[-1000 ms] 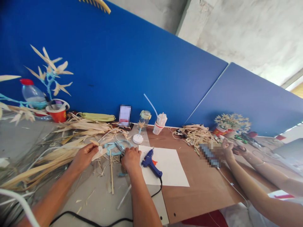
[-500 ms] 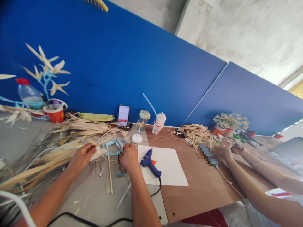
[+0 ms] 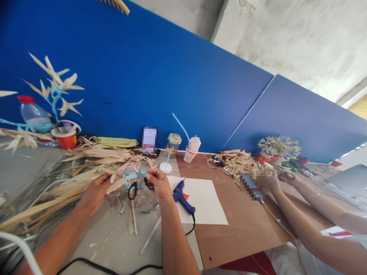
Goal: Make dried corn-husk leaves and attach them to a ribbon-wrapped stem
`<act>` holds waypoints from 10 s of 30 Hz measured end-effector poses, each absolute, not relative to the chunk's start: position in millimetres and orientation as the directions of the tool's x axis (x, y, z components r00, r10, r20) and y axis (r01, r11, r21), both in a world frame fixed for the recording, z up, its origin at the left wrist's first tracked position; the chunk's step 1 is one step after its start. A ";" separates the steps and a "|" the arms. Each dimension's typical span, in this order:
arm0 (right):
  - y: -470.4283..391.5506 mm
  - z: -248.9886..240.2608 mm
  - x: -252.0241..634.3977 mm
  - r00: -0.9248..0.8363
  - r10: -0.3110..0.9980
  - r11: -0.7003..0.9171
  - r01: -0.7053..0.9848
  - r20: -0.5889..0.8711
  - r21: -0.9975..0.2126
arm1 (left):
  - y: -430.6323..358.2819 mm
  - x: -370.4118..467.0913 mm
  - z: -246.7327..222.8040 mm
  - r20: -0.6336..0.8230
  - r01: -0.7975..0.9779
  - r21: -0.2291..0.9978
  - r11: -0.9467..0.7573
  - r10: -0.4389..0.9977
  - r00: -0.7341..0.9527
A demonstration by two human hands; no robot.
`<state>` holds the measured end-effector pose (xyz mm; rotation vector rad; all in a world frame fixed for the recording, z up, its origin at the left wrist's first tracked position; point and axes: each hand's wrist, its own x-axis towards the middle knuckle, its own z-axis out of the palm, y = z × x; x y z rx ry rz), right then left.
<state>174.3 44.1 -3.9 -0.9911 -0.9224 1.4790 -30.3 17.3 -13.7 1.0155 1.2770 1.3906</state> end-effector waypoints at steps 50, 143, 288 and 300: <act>36.4 11.9 197.3 -0.502 0.864 -0.011 -0.099 0.040 -0.995 | 22.7 -42.6 -27.9 0.450 0.440 0.838 -0.324 0.866 -0.219; 32.2 14.4 207.8 -0.925 0.378 -0.149 -0.084 0.022 -0.985 | 15.8 -35.7 -17.4 0.545 0.466 0.795 -0.389 0.795 -0.265; 25.6 29.4 203.6 -0.763 0.630 -0.048 0.151 -0.147 -0.987 | 28.2 -54.3 -32.8 0.608 0.540 0.728 -0.423 0.762 -0.222; 24.8 30.2 203.5 -0.776 0.616 -0.045 0.132 -0.131 -0.990 | 28.6 -54.9 -34.3 0.613 0.541 0.720 -0.435 0.764 -0.201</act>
